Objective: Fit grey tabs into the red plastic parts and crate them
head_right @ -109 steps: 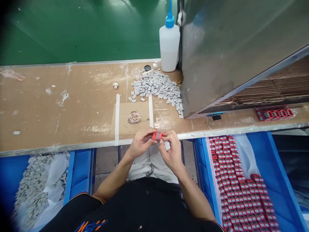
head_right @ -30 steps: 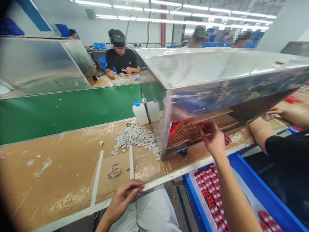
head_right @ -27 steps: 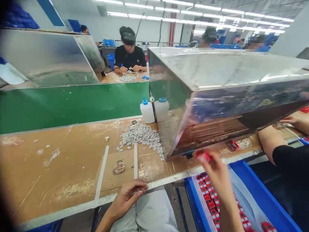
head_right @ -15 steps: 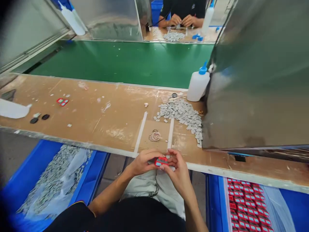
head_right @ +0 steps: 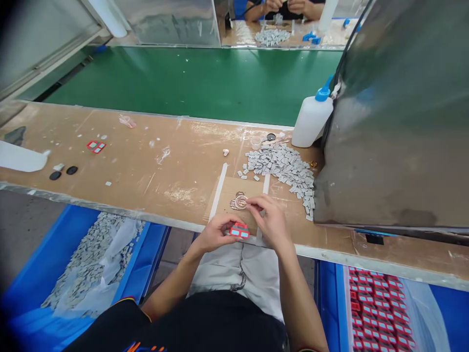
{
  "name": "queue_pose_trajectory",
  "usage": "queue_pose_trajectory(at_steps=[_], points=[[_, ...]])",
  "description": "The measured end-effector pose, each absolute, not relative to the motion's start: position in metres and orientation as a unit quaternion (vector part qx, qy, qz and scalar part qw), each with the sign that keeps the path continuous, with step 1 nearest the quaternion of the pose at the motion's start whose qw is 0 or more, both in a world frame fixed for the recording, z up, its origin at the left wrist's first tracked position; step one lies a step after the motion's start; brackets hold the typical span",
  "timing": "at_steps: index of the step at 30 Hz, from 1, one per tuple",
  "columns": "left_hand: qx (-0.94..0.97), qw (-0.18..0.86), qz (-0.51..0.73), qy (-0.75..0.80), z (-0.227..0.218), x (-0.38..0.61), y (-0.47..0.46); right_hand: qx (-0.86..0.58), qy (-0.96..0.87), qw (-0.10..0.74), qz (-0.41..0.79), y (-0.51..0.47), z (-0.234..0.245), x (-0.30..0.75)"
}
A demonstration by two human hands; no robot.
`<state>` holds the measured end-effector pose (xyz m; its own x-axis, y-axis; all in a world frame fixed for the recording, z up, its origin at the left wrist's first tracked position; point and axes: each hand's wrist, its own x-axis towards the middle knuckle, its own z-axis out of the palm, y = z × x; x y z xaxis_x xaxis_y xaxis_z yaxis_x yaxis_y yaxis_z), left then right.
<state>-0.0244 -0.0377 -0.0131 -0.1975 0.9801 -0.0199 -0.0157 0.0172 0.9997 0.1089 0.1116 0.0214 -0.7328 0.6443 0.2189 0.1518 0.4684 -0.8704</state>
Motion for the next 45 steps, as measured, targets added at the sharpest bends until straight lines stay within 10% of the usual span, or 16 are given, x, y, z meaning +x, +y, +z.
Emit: queue_pose_trajectory(at_steps=[21,45], points=[[0.409,0.478,0.541,0.558,-0.013,-0.022,-0.035,-0.383,-0.599,0.443,0.546,0.091,0.003,0.111],[0.513,0.329,0.493,0.621,-0.011,-0.017,-0.033,-0.315,-0.77,0.406,0.379,0.061,0.017,0.15]])
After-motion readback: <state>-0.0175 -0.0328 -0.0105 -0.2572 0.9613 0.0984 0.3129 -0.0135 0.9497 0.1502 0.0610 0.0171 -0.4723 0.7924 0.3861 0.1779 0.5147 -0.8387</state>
